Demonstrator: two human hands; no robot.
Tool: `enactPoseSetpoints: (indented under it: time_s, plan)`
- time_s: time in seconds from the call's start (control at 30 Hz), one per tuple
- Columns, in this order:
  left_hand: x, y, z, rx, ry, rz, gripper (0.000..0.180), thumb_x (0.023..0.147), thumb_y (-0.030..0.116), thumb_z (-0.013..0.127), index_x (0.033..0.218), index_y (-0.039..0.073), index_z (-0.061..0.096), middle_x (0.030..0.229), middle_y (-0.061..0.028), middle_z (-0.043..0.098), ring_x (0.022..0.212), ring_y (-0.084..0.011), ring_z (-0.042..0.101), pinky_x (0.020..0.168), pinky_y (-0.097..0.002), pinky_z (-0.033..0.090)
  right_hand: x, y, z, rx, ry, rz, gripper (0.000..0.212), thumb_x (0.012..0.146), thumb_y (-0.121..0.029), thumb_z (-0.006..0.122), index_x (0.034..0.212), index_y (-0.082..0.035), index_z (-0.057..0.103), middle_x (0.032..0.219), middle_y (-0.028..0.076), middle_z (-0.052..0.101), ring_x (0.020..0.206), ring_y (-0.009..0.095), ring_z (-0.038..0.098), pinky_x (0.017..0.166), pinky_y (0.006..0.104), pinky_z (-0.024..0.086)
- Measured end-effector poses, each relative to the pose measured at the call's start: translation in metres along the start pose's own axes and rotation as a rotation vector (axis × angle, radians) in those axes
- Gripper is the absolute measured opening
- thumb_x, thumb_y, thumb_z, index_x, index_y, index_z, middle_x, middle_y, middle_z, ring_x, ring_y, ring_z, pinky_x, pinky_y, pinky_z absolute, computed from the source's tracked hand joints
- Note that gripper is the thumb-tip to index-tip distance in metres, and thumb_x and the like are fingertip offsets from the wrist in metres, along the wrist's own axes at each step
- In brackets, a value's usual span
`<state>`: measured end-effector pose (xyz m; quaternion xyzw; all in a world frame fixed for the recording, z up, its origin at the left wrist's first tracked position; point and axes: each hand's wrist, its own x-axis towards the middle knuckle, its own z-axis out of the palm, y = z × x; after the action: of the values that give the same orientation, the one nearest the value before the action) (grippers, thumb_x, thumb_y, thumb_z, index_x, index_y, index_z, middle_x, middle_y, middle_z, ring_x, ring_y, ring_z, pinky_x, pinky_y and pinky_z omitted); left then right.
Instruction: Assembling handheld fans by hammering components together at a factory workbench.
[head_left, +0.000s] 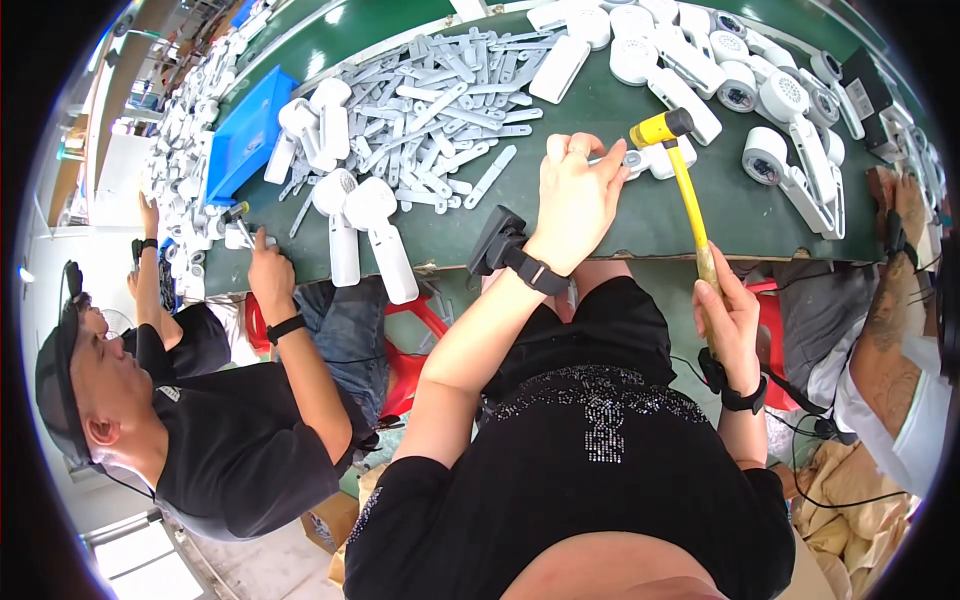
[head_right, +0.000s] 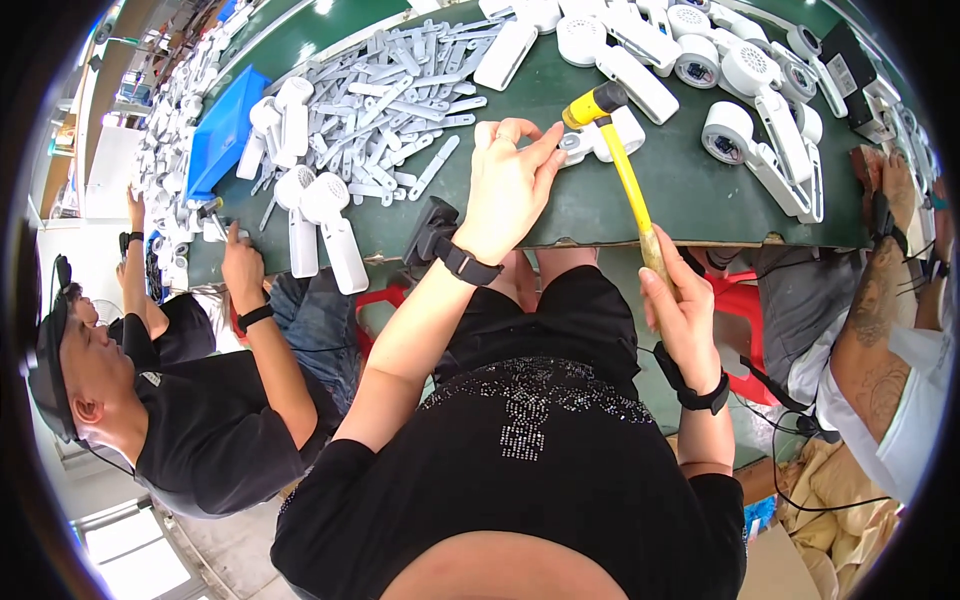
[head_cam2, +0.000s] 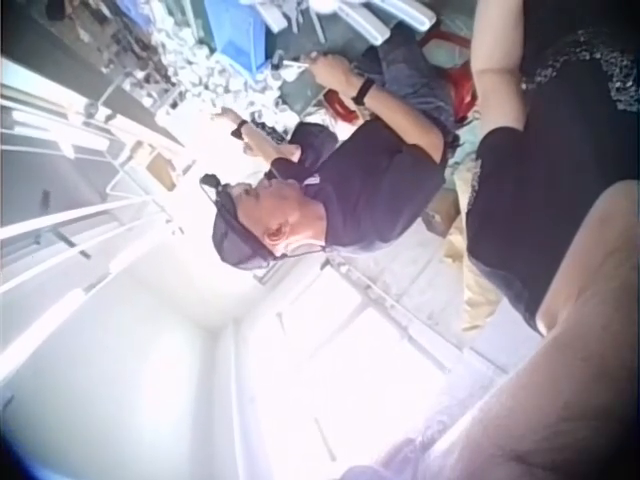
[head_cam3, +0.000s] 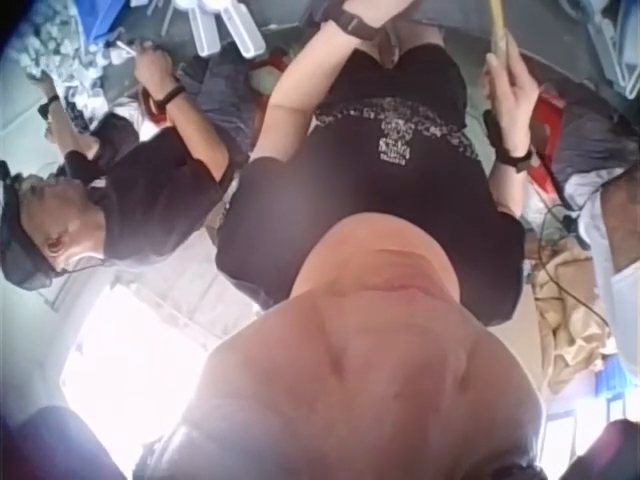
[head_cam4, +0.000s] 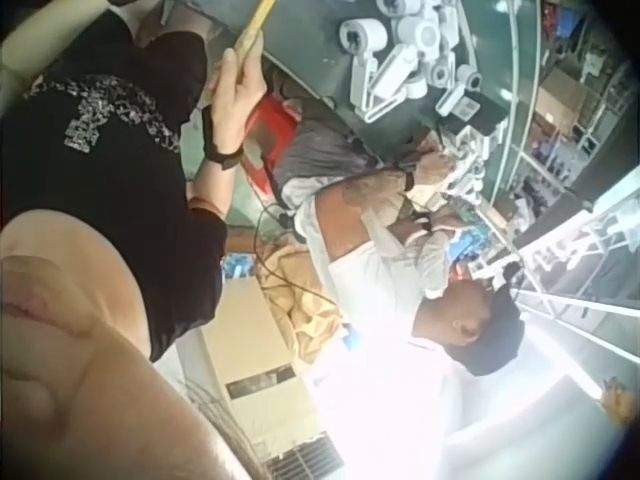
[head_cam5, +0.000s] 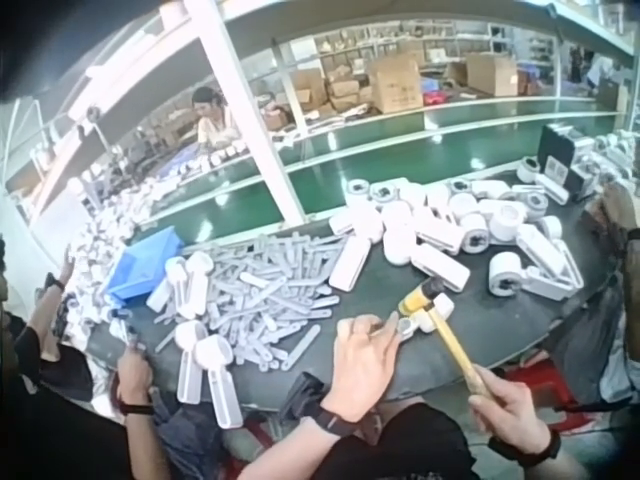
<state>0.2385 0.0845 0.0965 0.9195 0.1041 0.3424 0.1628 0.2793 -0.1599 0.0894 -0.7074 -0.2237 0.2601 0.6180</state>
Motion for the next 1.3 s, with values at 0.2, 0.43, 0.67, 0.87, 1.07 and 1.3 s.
enactPoseSetpoints:
  time_s: [0.2, 0.43, 0.67, 0.87, 1.07, 1.3]
  plan:
    - [-0.002, 0.001, 0.003, -0.051, -0.012, -0.11, 0.024, 0.081, 0.013, 0.069, 0.105, 0.012, 0.073, 0.098, -0.0054, 0.063, 0.096, -0.0278, 0.048, 0.084, -0.0377, 0.039, -0.002, -0.012, -0.009, -0.171, -0.035, 0.004, 0.048, 0.093, -0.004, 0.056, 0.14, -0.004, 0.047, 0.069, -0.005, 0.046, 0.049, 0.002, 0.039, 0.046, 0.0191, 0.032]
    - [0.01, -0.015, -0.002, -0.386, -0.213, -0.43, 0.02, 0.077, 0.023, 0.072, 0.095, 0.02, 0.077, 0.089, -0.003, 0.067, 0.095, -0.0268, 0.054, 0.081, -0.0413, 0.043, 0.001, -0.027, -0.023, -0.505, 0.016, -0.268, 0.047, 0.092, -0.004, 0.059, 0.137, 0.0, 0.048, 0.09, 0.009, 0.063, 0.073, 0.014, 0.055, 0.071, 0.0271, 0.046]
    - [0.011, -0.02, 0.003, -0.469, -0.225, -0.49, 0.021, 0.075, 0.023, 0.073, 0.094, 0.016, 0.077, 0.086, -0.0053, 0.067, 0.089, -0.025, 0.06, 0.078, -0.0372, 0.047, 0.006, -0.045, -0.029, -0.543, -0.016, -0.263, 0.046, 0.091, -0.003, 0.058, 0.136, -0.001, 0.049, 0.099, 0.015, 0.064, 0.08, 0.019, 0.058, 0.078, 0.0269, 0.046]
    - [0.013, -0.019, 0.005, -0.502, -0.189, -0.51, 0.02, 0.074, 0.022, 0.073, 0.091, 0.014, 0.077, 0.085, -0.006, 0.067, 0.078, -0.0242, 0.065, 0.073, -0.0355, 0.049, 0.012, -0.043, -0.03, -0.646, -0.074, -0.346, 0.045, 0.091, -0.002, 0.058, 0.135, -0.001, 0.049, 0.081, 0.013, 0.055, 0.068, 0.02, 0.05, 0.067, 0.03, 0.044]
    - [0.017, -0.019, 0.008, -0.586, -0.21, -0.597, 0.02, 0.072, 0.019, 0.073, 0.091, 0.013, 0.077, 0.087, -0.005, 0.069, 0.081, -0.0228, 0.066, 0.076, -0.0332, 0.05, 0.013, -0.047, -0.03, -0.684, -0.085, -0.323, 0.045, 0.09, -0.002, 0.058, 0.134, -0.002, 0.05, 0.078, 0.013, 0.05, 0.066, 0.023, 0.047, 0.065, 0.0299, 0.043]
    - [0.014, -0.023, 0.006, -0.568, -0.221, -0.615, 0.023, 0.072, 0.02, 0.073, 0.093, 0.012, 0.077, 0.09, -0.0055, 0.069, 0.085, -0.0239, 0.066, 0.078, -0.0346, 0.05, 0.013, -0.048, -0.029, -0.637, -0.084, -0.299, 0.044, 0.091, -0.003, 0.057, 0.134, -0.001, 0.05, 0.077, 0.014, 0.05, 0.065, 0.023, 0.046, 0.065, 0.0315, 0.043]
